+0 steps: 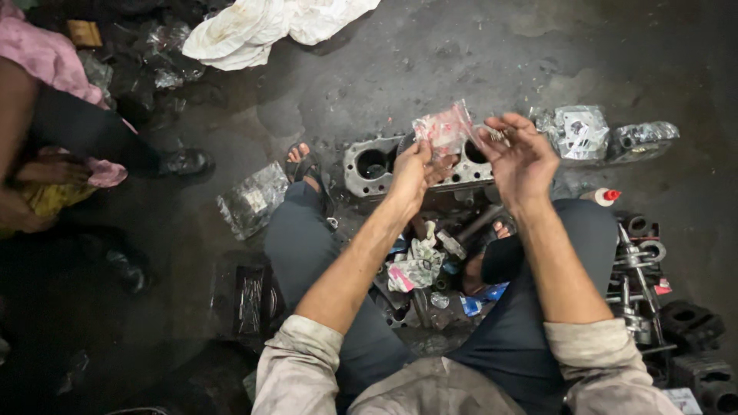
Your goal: The person sits on the floor and assembles an engine block by hand, wiping a camshaft gear, placing it on the block, and inserting small metal components from a plastic bag into the gear. The person repeatedly adjusts and repositions the gear and components.
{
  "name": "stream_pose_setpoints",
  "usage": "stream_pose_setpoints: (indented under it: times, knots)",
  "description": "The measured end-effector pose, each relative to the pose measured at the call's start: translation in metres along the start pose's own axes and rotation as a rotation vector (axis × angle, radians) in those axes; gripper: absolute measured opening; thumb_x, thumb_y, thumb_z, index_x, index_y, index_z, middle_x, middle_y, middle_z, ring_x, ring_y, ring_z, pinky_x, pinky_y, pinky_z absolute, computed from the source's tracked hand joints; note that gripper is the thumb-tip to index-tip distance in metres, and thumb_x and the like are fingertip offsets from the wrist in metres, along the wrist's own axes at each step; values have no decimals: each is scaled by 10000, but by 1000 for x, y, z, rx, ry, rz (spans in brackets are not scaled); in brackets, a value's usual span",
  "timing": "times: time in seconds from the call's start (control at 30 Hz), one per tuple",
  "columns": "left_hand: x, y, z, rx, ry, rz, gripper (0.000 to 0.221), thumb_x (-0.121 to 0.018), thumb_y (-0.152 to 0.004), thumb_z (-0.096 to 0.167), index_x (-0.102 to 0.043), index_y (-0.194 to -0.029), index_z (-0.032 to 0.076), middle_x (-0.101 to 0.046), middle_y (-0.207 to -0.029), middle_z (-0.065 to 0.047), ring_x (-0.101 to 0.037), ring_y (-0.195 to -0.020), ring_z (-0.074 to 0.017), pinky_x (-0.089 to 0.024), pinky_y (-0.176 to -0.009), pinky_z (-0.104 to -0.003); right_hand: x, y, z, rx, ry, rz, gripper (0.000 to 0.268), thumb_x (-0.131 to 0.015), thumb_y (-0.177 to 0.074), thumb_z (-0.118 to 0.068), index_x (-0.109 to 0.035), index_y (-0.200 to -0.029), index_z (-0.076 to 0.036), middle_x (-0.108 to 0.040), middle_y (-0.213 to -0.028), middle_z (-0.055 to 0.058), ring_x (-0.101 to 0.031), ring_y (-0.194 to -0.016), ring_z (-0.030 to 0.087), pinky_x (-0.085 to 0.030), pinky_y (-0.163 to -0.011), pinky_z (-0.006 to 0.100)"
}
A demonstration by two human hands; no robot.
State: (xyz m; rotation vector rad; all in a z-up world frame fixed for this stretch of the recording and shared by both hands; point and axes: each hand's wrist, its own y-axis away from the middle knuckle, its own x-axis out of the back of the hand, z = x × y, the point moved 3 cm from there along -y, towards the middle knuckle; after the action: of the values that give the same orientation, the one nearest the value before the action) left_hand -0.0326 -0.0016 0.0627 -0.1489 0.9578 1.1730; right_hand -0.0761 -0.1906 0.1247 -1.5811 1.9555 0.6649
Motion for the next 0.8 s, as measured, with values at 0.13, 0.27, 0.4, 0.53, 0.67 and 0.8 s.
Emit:
stream_pose_setpoints:
  times: [0.13,0.27,0.4,0.53,0.67,0.8]
  knots:
    - [0,-2,-1,-52,-155,75,371,-477,-1092,301,-630,-1303,37,-727,-1140,-87,-727,-982,-193,-610,-755,-346,19,-6,5,-145,-34,-24,451,-606,-1084,-402,-657,-1267,7,-595,-998,121,-586,-925,261,-507,-882,411]
    - [-19,16,-2,-46,-190,67,423,-581,-1069,377,-674,-1373,97,-693,-1155,-41,-641,-964,-161,-530,-794,-355,-3,5,3,239,1268,24,519,-679,-1010,-397,-591,-1311,15,-672,-1167,87,-659,-1040,197,-541,-867,368]
    - [-41,46,2,18,-462,-181,606,-557,-978,498,-561,-1433,98,-578,-1435,-48,-527,-1349,-185,-444,-1080,-454,2,37,-41,178,1168,185,292,-759,-959,-319,-751,-1010,-31,-687,-835,12,-569,-793,62,-501,-692,281]
    - [-44,48,31,125,-515,-148,682,-565,-987,409,-391,-1539,46,-570,-1475,-141,-560,-1356,-272,-466,-1092,-430,22,138,-161,227,1399,183,235,-750,-990,-267,-755,-1079,-49,-699,-865,65,-614,-791,115,-503,-682,308]
    - [-56,78,67,-22,-596,-187,643,-523,-1035,333,-335,-1562,15,-568,-1445,-182,-600,-1270,-308,-510,-1020,-409,94,278,-291,-190,2116,374,363,-732,-921,-319,-764,-1236,-141,-769,-1077,132,-738,-939,327,-565,-850,455]
    - [-73,100,85,-102,-557,-288,607,-480,-1108,300,-344,-1606,-19,-586,-1398,-192,-613,-1195,-269,-508,-1002,-385,172,418,-360,-1010,1965,953,468,-687,-964,-449,-736,-1332,-164,-762,-1234,131,-738,-1084,332,-555,-984,503]
